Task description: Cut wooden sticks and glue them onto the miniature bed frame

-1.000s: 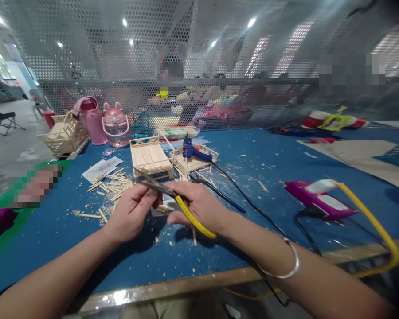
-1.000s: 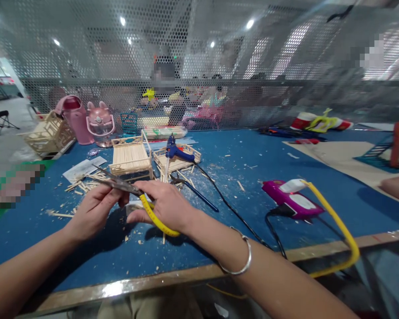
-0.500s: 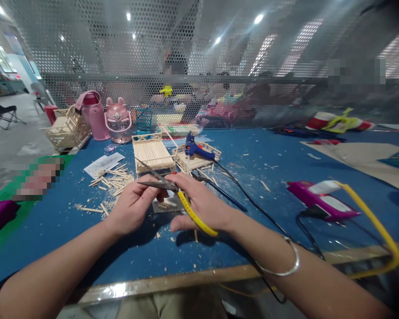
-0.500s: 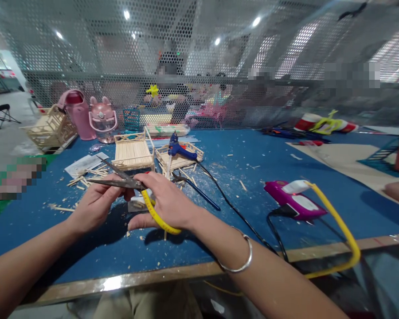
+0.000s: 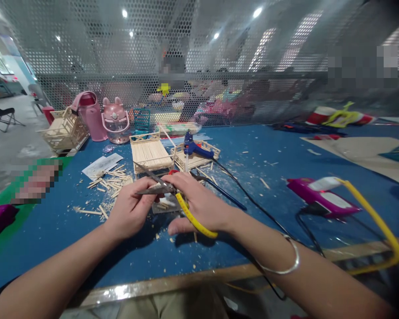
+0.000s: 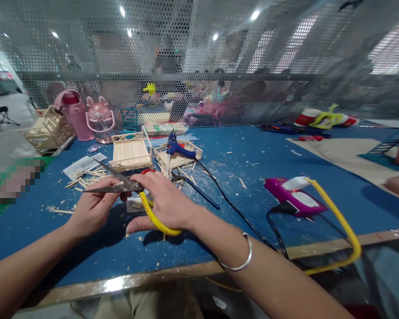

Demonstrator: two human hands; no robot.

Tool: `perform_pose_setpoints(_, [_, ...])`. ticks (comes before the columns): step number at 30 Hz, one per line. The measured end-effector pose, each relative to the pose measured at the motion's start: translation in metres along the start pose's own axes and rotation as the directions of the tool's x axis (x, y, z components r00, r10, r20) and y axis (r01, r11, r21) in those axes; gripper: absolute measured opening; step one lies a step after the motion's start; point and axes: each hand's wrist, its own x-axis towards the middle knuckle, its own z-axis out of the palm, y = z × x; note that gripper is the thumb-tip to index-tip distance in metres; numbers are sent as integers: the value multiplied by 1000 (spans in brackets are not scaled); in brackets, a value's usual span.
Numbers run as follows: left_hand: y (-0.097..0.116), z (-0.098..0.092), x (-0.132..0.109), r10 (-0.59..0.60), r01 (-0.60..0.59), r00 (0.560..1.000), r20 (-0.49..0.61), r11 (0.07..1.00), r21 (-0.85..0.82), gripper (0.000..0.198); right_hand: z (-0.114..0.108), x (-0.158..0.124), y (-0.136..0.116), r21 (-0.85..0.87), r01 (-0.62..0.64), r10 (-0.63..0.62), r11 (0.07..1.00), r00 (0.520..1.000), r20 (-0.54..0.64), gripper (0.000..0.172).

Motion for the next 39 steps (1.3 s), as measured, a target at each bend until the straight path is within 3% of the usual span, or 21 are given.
perform_pose_setpoints(7, [3,2,-1,-20,23,999,-43,999,50,21,3,0,-3,2,-41,41,999,999,11,88])
perform_pose_setpoints(14, [3,4,-1,-17,15,999,-33,999,-43,22,6,-2,1,139,-22,22,990,1000,0,95])
perform_pose_setpoints(23, [5,3,-1,-30,28,998,-50,999,-45,23,9,0,0,112,0,11,994,995,-94,73])
perform_pose_setpoints(32, [4,4,-3,-72,72,996,-55,997,-13,24,7,-3,4,13,-17,19,1000,994,-106,60])
perform_pose_setpoints(36, [7,5,-3,-83,82,995,-62,996,-19,27,10,-3,3,69,-62,66,996,996,-62,51])
perform_pose_setpoints(39, [7,5,0,-95,90,992,-77,993,-73,27,12,-2,-1,161,-68,78,985,995,-55,58])
